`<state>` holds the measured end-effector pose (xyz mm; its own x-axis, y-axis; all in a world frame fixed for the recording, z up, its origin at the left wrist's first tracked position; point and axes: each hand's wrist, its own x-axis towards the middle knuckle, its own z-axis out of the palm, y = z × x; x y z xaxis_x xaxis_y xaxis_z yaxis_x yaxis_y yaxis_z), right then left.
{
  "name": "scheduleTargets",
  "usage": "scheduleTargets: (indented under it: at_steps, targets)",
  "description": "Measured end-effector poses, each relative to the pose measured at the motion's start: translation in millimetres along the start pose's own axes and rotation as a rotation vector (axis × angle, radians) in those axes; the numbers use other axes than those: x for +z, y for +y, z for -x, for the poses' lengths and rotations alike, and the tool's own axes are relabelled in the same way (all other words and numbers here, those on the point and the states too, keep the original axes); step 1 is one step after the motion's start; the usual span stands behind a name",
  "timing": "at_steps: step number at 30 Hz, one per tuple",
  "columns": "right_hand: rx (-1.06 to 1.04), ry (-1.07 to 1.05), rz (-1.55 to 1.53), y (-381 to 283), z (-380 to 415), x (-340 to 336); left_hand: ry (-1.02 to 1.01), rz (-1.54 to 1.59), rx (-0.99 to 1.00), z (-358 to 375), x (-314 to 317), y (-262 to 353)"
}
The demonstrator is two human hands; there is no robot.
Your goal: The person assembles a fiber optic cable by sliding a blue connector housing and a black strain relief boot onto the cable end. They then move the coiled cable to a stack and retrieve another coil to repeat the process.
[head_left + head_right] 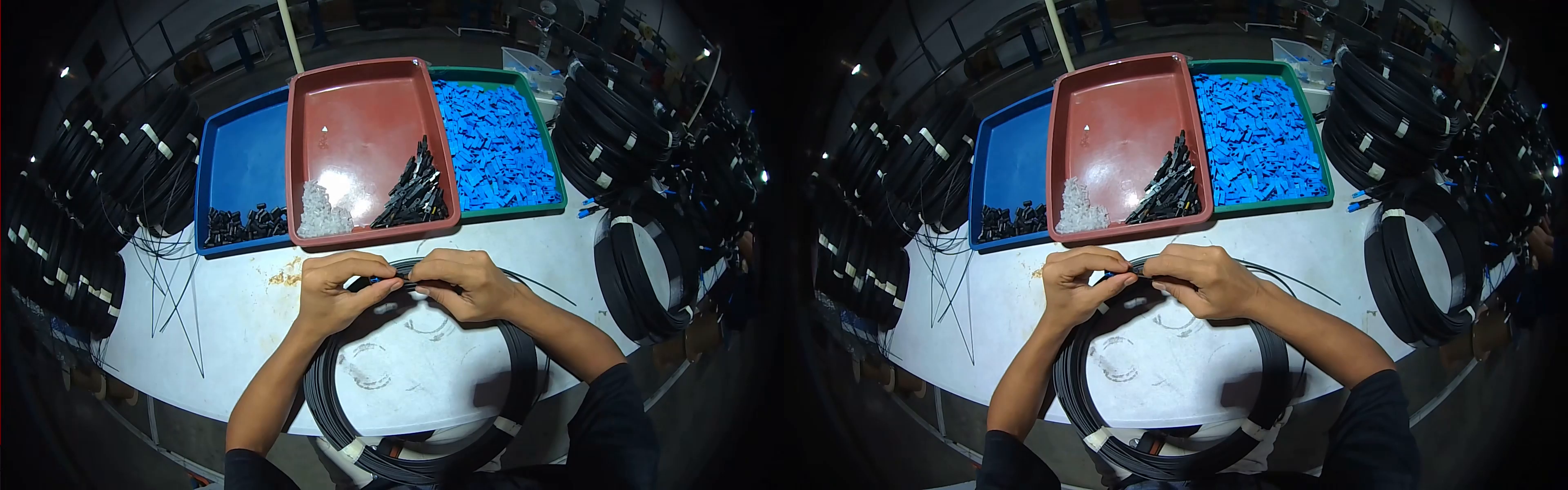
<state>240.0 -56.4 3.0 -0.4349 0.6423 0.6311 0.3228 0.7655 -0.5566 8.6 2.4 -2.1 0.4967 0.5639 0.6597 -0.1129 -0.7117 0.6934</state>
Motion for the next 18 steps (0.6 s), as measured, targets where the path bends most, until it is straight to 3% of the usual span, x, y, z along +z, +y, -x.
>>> scheduleTargets:
  at_steps: [8, 18]
  targets:
    - [0.035, -0.074, 0.011, -0.2, 1.8, -3.4, -0.042, -0.037, -0.007, 1.3, 0.3, -1.8]
    - [-0.005, -0.005, 0.029, -1.5, 0.1, 0.1, -0.028, -0.006, -0.043, 2.0, 0.2, -2.1]
